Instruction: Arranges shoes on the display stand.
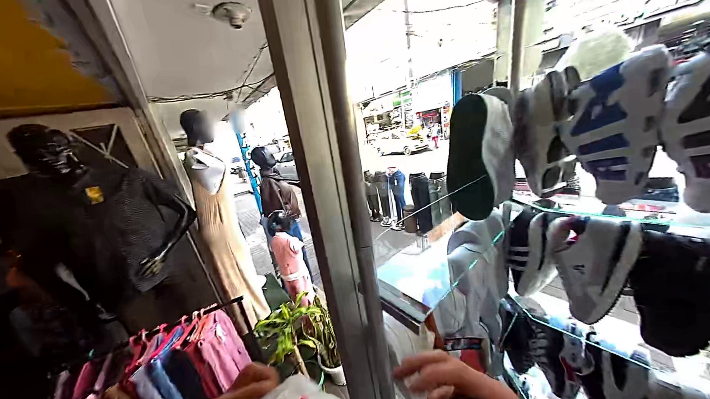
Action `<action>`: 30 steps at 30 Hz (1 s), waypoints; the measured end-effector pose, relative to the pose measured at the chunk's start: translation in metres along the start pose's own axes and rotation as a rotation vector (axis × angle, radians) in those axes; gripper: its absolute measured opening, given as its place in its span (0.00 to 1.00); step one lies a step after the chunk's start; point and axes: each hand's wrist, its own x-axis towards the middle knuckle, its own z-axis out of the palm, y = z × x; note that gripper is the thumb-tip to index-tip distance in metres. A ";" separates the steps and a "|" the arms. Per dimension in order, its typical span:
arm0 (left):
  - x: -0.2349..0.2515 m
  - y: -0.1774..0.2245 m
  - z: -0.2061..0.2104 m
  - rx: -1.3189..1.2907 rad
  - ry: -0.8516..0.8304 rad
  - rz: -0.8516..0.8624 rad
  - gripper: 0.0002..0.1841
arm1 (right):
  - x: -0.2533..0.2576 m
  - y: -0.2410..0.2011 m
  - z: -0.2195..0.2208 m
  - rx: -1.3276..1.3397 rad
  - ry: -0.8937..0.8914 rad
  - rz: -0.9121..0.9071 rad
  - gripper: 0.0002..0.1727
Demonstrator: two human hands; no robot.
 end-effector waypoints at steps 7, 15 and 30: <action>0.150 -0.057 0.044 -0.470 -0.305 0.181 0.14 | -0.001 -0.075 -0.016 -0.259 0.066 0.007 0.81; 0.250 -0.013 0.049 0.244 0.133 -0.142 0.18 | 0.009 -0.168 -0.086 -0.758 0.641 -0.125 0.35; 0.343 -0.044 0.082 0.777 -0.041 -0.824 0.16 | 0.236 -0.113 -0.259 -1.150 0.549 0.396 0.53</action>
